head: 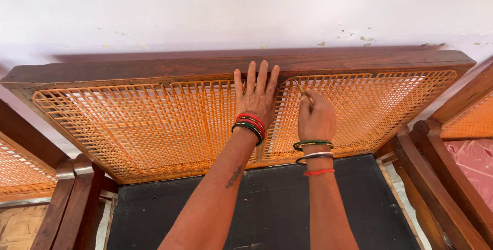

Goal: The person uses a small metal tool to pry and adjust the woven cane panels on the backrest of a wooden chair. They work along the bottom and side edges of the cane, then move to the top edge, applying pressure to reseat the material within the wooden frame.

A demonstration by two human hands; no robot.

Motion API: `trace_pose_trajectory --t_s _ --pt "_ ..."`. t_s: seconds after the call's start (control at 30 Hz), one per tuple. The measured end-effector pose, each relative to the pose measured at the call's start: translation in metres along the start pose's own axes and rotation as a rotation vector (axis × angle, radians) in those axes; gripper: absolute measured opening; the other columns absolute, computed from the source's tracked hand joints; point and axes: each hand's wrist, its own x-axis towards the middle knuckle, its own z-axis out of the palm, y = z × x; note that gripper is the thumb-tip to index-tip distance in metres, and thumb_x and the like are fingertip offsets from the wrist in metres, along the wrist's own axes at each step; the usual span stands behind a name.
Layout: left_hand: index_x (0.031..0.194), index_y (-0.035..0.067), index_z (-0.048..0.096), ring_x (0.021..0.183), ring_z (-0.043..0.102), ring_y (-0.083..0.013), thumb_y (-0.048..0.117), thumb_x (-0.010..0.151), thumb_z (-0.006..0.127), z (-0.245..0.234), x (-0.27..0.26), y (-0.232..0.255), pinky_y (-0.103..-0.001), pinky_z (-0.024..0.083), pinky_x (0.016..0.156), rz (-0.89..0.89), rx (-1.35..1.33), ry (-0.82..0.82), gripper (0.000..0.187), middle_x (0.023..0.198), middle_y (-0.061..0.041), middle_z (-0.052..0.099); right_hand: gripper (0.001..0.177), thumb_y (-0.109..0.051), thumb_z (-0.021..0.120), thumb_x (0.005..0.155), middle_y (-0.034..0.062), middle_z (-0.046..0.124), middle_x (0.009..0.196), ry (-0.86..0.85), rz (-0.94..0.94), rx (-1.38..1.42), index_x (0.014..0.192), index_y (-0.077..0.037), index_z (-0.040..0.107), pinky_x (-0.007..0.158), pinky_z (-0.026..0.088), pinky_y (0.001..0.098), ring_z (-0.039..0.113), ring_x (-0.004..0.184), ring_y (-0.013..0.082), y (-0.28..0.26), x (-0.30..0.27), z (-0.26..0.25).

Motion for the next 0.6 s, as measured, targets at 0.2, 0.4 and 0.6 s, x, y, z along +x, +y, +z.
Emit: trace_pose_trajectory --t_s 0.2,0.4,0.6 --pt "0.163 0.024 0.011 0.156 0.002 -0.0333 0.020 0.092 0.057 0.000 0.001 0.001 -0.064 -0.006 0.121 0.001 0.036 -0.048 0.085 0.170 -0.008 0.010 0.029 -0.017 0.066 0.094 0.0087 0.063 0.082 -0.164 0.589 0.662 0.120 -0.005 0.062 0.058 0.051 0.0531 0.067 0.064 0.0323 -0.018 0.005 -0.012" --pt "0.164 0.023 0.009 0.157 0.000 -0.0344 0.019 0.090 0.059 -0.006 0.001 0.002 -0.064 -0.007 0.121 -0.001 0.013 -0.085 0.089 0.171 -0.009 0.007 0.030 -0.025 0.066 0.095 0.0161 0.068 0.075 -0.080 0.063 -0.056 0.111 -0.001 0.072 0.061 0.050 0.0486 0.065 0.069 0.0329 -0.014 -0.004 0.002" --pt "0.164 0.024 0.008 0.156 -0.001 -0.0341 0.017 0.087 0.061 -0.007 0.000 0.002 -0.063 -0.007 0.121 -0.005 0.040 -0.101 0.094 0.171 -0.010 0.005 0.030 -0.024 0.055 0.103 0.0122 0.068 0.075 -0.110 0.298 0.250 0.119 -0.004 0.071 0.063 0.050 0.0396 0.064 0.065 0.0227 0.000 -0.004 0.010"
